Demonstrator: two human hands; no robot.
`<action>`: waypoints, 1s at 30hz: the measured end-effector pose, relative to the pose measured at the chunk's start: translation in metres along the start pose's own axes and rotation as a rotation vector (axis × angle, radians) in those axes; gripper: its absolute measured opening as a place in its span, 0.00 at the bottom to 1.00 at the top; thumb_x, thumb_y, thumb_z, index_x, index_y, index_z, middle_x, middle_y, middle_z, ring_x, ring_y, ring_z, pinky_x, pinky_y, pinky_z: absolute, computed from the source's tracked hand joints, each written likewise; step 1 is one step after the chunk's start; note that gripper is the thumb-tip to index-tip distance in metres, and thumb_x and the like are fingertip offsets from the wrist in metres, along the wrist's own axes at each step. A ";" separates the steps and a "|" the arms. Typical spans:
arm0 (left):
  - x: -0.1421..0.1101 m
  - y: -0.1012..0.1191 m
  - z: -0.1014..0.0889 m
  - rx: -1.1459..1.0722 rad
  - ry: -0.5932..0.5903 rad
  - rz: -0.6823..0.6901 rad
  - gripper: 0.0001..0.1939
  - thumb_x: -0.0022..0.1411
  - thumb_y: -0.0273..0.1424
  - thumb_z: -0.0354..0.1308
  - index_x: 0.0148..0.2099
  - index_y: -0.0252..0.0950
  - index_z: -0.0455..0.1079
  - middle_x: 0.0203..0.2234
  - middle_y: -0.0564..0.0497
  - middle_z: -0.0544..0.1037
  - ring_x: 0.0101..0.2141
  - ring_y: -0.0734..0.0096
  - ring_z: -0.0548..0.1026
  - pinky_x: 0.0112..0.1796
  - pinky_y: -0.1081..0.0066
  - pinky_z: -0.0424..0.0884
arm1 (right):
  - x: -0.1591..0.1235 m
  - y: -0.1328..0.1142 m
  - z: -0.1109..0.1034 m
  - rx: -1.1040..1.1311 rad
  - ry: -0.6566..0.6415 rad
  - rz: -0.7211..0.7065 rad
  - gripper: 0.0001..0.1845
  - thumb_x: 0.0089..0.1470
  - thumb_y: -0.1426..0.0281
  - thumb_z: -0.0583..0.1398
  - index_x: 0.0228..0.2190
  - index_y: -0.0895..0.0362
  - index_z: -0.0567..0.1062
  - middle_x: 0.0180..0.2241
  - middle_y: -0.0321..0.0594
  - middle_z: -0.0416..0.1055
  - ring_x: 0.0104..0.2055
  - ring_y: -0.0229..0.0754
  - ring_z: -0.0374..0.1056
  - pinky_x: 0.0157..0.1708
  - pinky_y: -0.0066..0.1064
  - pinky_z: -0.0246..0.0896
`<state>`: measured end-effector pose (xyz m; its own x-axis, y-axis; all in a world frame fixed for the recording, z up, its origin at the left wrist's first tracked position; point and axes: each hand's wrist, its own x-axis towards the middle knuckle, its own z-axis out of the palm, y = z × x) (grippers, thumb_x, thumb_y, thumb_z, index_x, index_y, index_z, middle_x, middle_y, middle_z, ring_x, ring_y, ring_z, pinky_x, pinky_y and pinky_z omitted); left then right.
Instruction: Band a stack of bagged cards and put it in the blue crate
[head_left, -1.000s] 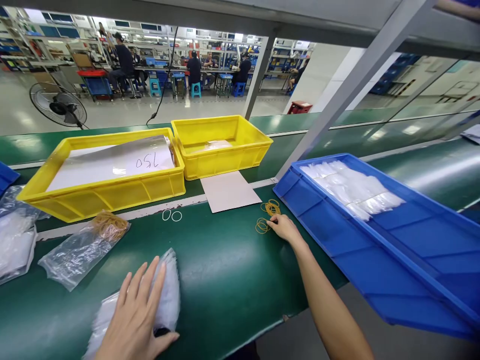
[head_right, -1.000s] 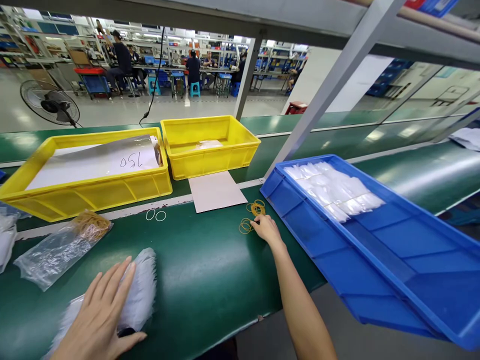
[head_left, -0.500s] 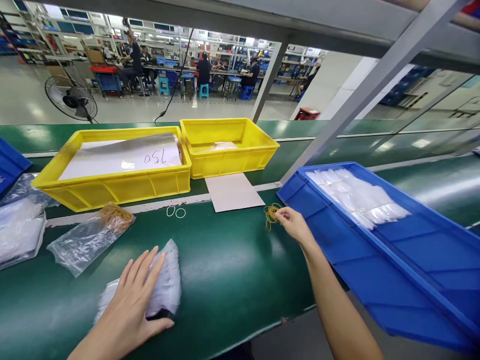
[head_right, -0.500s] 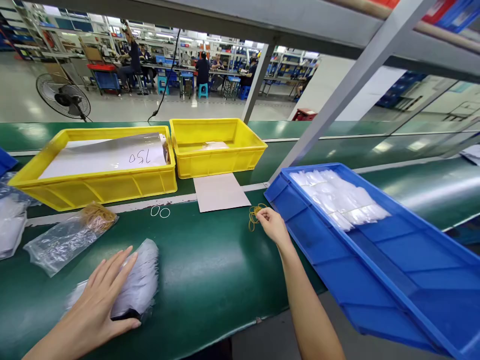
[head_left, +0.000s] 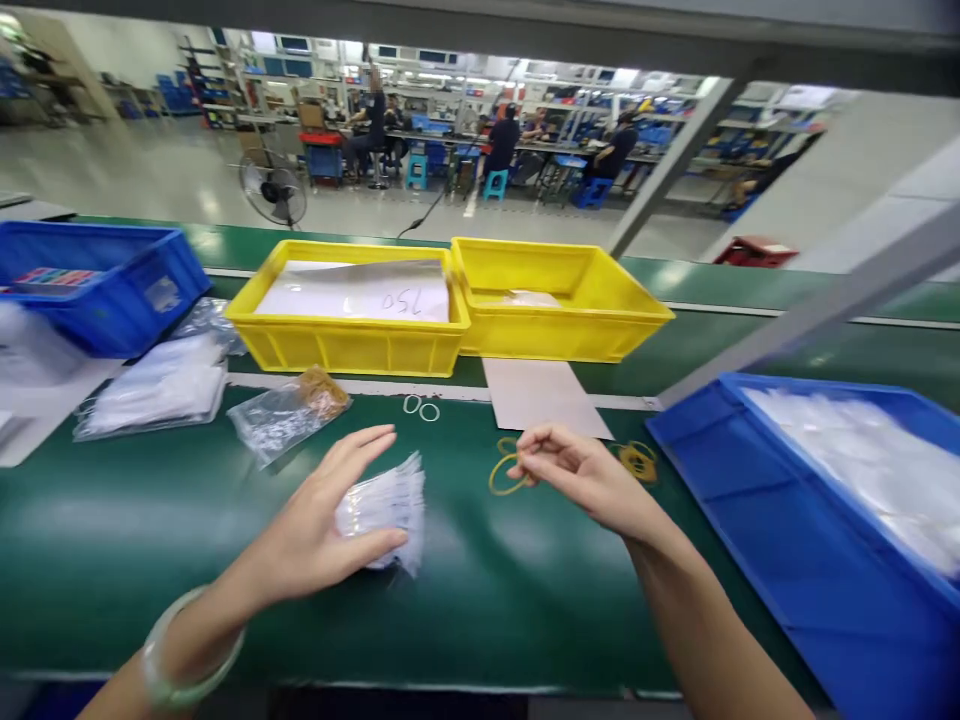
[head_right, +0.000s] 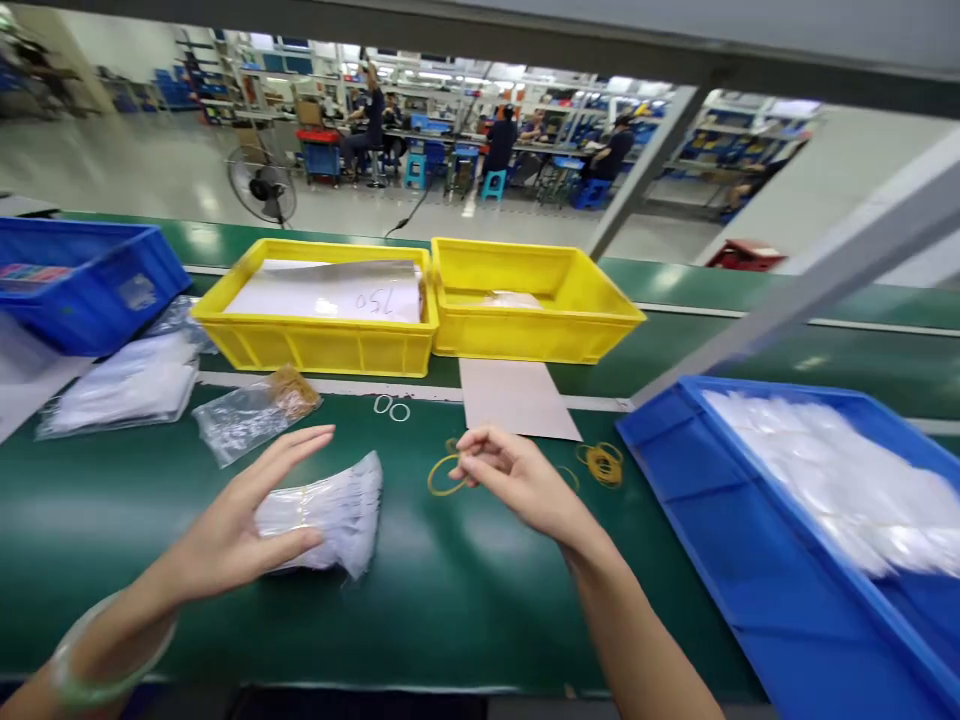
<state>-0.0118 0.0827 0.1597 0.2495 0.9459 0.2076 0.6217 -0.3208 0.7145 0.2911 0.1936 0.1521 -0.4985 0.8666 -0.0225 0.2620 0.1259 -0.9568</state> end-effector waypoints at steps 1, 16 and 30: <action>0.003 0.004 0.000 -0.062 -0.019 0.011 0.36 0.61 0.43 0.61 0.67 0.39 0.55 0.64 0.40 0.60 0.63 0.49 0.58 0.62 0.50 0.58 | 0.003 -0.012 0.019 0.056 -0.119 -0.008 0.22 0.53 0.50 0.64 0.35 0.55 0.71 0.30 0.39 0.73 0.34 0.44 0.76 0.34 0.34 0.70; -0.055 -0.006 -0.022 -1.251 0.102 0.108 0.26 0.61 0.42 0.58 0.15 0.38 0.56 0.07 0.54 0.61 0.20 0.65 0.73 0.29 0.67 0.68 | 0.014 -0.051 0.123 0.808 -0.648 0.068 0.16 0.54 0.57 0.66 0.28 0.53 0.68 0.14 0.26 0.53 0.16 0.33 0.42 0.19 0.27 0.43; -0.101 -0.056 -0.059 0.323 -0.318 -0.359 0.47 0.49 0.48 0.68 0.67 0.38 0.57 0.43 0.45 0.79 0.36 0.58 0.76 0.37 0.70 0.67 | -0.020 -0.036 0.112 -0.137 -0.328 -0.397 0.09 0.63 0.68 0.58 0.30 0.52 0.74 0.16 0.30 0.60 0.18 0.35 0.58 0.19 0.26 0.51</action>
<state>-0.1157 0.0083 0.1385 0.1608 0.9531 -0.2563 0.8914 -0.0288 0.4522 0.1988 0.1176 0.1544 -0.8078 0.5457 0.2230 0.0954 0.4943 -0.8640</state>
